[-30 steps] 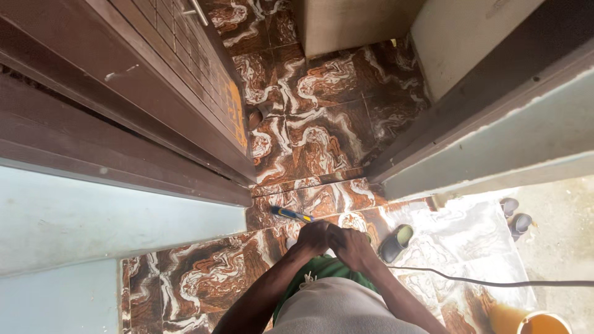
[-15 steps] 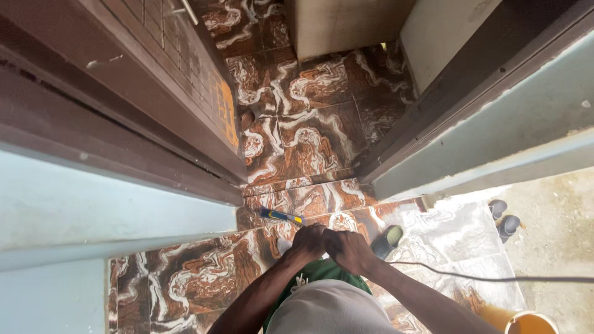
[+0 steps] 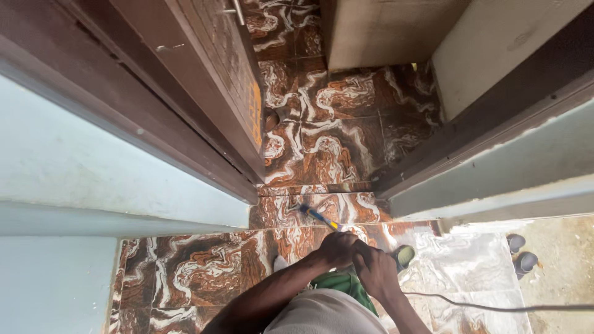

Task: The person sweeps the tiled floor near a doorway and hallway using a broom.

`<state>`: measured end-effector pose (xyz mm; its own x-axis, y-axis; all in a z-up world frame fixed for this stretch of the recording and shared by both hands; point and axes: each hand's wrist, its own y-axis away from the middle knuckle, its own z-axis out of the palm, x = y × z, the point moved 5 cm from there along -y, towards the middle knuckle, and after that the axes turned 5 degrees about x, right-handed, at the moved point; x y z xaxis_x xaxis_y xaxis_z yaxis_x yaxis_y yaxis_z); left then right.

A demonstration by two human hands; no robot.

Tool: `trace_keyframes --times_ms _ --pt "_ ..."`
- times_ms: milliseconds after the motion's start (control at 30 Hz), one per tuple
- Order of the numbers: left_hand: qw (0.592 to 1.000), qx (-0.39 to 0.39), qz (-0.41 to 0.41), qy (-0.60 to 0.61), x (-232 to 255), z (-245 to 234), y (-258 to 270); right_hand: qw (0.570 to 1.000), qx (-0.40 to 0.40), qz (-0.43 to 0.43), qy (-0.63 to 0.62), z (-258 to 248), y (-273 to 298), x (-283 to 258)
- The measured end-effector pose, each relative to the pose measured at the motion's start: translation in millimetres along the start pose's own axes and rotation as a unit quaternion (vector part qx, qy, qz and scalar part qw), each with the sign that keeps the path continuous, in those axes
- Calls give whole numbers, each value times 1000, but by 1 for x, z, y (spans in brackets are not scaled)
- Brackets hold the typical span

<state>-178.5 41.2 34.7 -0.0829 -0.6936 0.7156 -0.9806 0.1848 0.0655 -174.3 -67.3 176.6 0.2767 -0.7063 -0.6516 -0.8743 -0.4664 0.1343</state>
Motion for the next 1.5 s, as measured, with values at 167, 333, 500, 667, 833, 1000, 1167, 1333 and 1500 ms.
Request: trace_keyframes --times_ms 167,333,500,667,833,1000,1167,1333,1500 --pt "997 9 70 -10 -27 -12 10 997 32 69 17 28 -4 -28" --pt "1000 -12 23 2 -62 -30 39 998 -7 56 15 56 -9 -58" --pt "995 70 65 20 -98 -55 83 996 -69 -50 30 93 -15 -93" --pt "999 45 -21 14 -134 -75 122 984 -63 -159 51 136 -18 -127" --pt "988 114 -94 39 -155 -63 149 991 -76 -110 24 145 -7 -142" --pt "985 146 -82 47 -167 -55 163 987 -65 -139 46 153 -5 -161" --pt "972 198 -81 91 -171 -89 163 979 -88 -180 31 163 -17 -177" --pt "980 132 -97 110 -155 -93 156 988 -70 -134 29 158 -9 -166" --pt "990 109 -65 67 -148 -79 145 995 -54 -86 14 156 -1 -146"
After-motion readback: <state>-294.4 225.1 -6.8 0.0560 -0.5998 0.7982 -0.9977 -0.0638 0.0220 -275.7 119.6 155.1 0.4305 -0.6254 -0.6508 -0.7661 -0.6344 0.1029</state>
